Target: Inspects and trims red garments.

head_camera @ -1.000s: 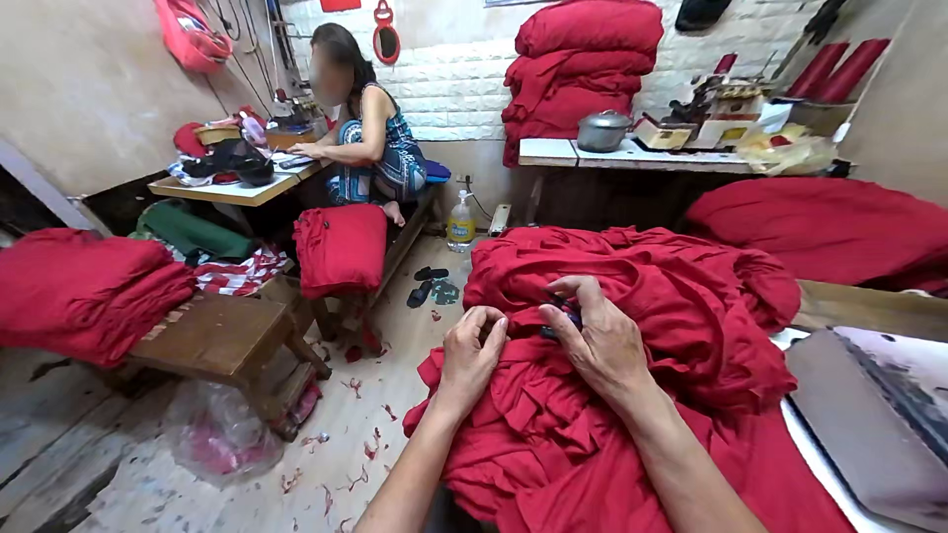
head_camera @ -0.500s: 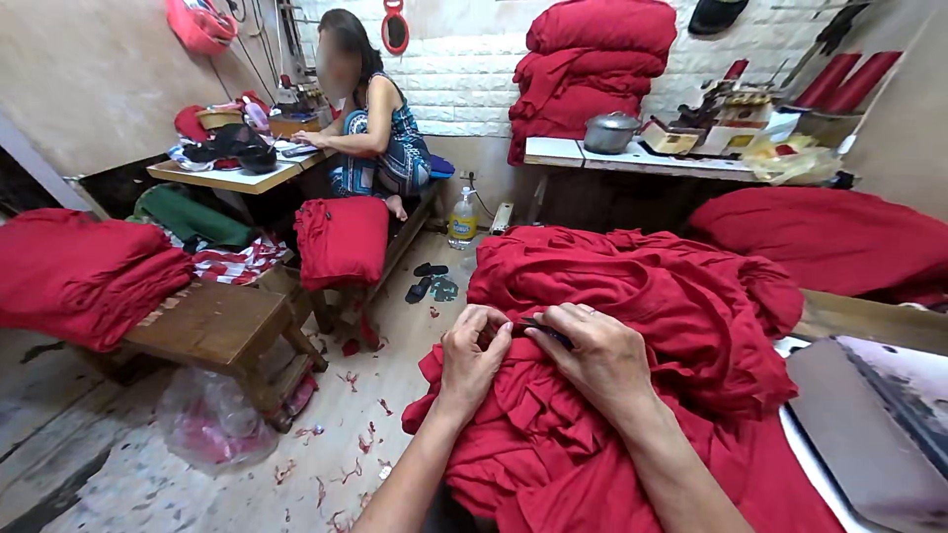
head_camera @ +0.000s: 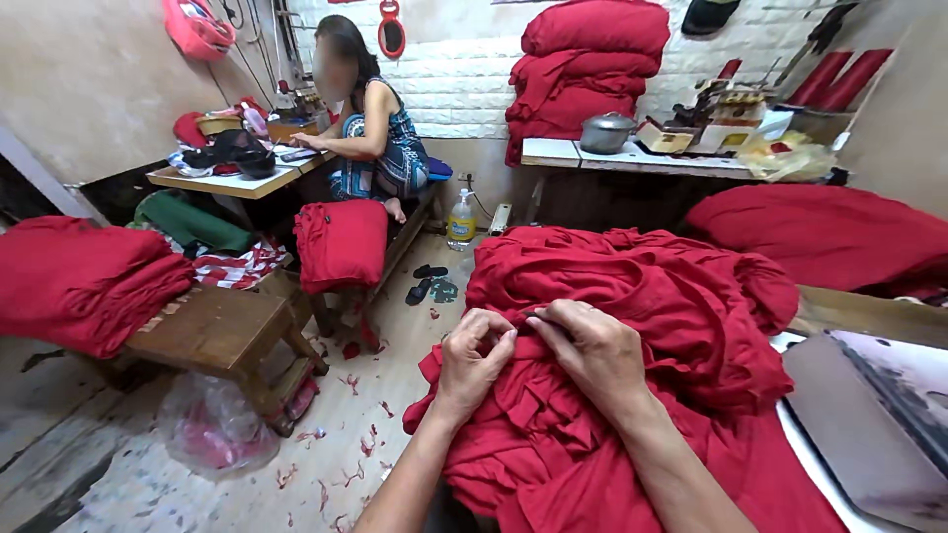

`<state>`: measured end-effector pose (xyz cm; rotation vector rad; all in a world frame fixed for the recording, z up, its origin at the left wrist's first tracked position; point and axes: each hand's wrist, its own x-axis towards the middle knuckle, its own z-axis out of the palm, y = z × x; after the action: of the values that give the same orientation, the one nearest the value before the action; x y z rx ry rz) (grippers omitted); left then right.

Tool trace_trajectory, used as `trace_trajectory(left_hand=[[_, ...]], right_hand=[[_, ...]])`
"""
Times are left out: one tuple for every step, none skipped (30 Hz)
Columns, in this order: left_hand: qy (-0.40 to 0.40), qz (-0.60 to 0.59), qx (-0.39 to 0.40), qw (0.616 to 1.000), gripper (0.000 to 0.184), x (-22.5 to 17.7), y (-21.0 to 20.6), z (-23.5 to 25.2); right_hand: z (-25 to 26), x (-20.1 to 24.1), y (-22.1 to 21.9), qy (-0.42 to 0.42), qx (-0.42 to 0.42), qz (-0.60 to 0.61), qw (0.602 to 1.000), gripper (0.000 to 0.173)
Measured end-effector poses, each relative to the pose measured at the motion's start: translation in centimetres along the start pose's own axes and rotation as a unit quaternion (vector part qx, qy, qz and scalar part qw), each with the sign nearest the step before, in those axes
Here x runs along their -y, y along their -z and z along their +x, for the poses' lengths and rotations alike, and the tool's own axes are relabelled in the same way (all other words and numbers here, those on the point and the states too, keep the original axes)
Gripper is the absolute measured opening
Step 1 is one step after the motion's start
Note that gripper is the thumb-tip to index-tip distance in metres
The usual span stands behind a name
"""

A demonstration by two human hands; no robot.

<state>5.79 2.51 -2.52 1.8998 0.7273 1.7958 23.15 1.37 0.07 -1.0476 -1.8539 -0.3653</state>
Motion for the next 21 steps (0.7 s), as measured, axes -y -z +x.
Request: trace_trajectory(left_hand=[[0.009,-0.030,-0.028,0.999,0.009,0.2,0.3,-0.1],[0.029,-0.060,-0.067,0.996,0.007,0.3,0.6,-0.2],[0.056,-0.084,-0.110,0.989,0.007,0.5,0.9,-0.2],[0.082,-0.095,-0.148,0.981,0.007,0.8,1.2,-0.2],[0.102,-0.098,-0.164,0.976,0.007,1.1,1.6,-0.2],[0.113,-0.086,-0.156,0.977,0.006,1.5,2.0,-0.2],[0.112,-0.061,-0.126,0.984,0.007,1.8,2.2,-0.1],[0.098,-0.025,-0.079,0.992,0.010,2.1,2.4,-0.1],[0.072,0.018,-0.031,0.997,0.012,2.2,2.5,0.0],[0.039,0.063,0.003,0.997,0.014,2.4,2.4,0.3],[0.010,0.103,0.019,0.994,0.014,2.5,2.2,0.5],[-0.004,0.137,0.017,0.990,0.014,2.7,2.0,0.8],[-0.001,0.167,0.003,0.986,0.015,2.8,2.0,1.0],[0.014,0.193,-0.020,0.981,0.016,2.9,2.1,1.2],[0.036,0.210,-0.048,0.976,0.017,3.0,2.2,1.4],[0.056,0.219,-0.074,0.971,0.018,3.0,2.3,1.6],[0.056,0.223,-0.092,0.969,0.018,3.0,2.3,1.7],[0.039,0.224,-0.094,0.969,0.019,3.0,2.2,1.8],[0.010,0.219,-0.077,0.973,0.019,3.0,2.0,1.8],[-0.021,0.212,-0.047,0.976,0.019,3.0,1.6,1.8],[-0.050,0.202,-0.014,0.978,0.017,2.8,1.3,1.9]], right_hand=[[-0.1,-0.4,0.1,-0.039,-0.008,0.040,0.998,0.024],[-0.1,-0.8,0.4,-0.081,-0.008,0.080,0.993,0.027],[0.0,-1.2,0.9,-0.115,0.000,0.109,0.987,0.032],[0.1,-1.4,1.5,-0.137,0.019,0.118,0.983,0.041],[0.2,-1.5,2.0,-0.143,0.045,0.104,0.983,0.047],[0.2,-1.8,2.3,-0.131,0.071,0.074,0.986,0.048],[0.2,-2.0,2.3,-0.108,0.086,0.044,0.989,0.039],[0.1,-2.3,2.0,-0.086,0.087,0.021,0.992,0.025],[0.0,-2.4,1.5,-0.074,0.074,0.009,0.994,0.014],[-0.1,-2.6,1.2,-0.077,0.058,0.008,0.995,0.010],[-0.1,-2.7,1.1,-0.097,0.042,0.022,0.994,0.011],[0.0,-2.7,1.1,-0.131,0.028,0.044,0.990,0.011],[0.0,-2.9,1.3,-0.170,0.018,0.074,0.982,0.012],[0.2,-3.2,1.4,-0.203,0.009,0.107,0.973,0.012],[0.3,-3.5,1.5,-0.226,0.001,0.136,0.965,0.012],[0.4,-3.7,1.4,-0.242,-0.007,0.158,0.957,0.013],[0.5,-4.0,1.2,-0.252,-0.012,0.174,0.952,0.013],[0.6,-4.1,1.1,-0.261,-0.013,0.185,0.947,0.014],[0.6,-4.3,1.0,-0.266,-0.013,0.190,0.945,0.014],[0.6,-4.4,0.9,-0.268,-0.014,0.193,0.944,0.014],[0.6,-4.4,0.9,-0.268,-0.015,0.195,0.943,0.013]])
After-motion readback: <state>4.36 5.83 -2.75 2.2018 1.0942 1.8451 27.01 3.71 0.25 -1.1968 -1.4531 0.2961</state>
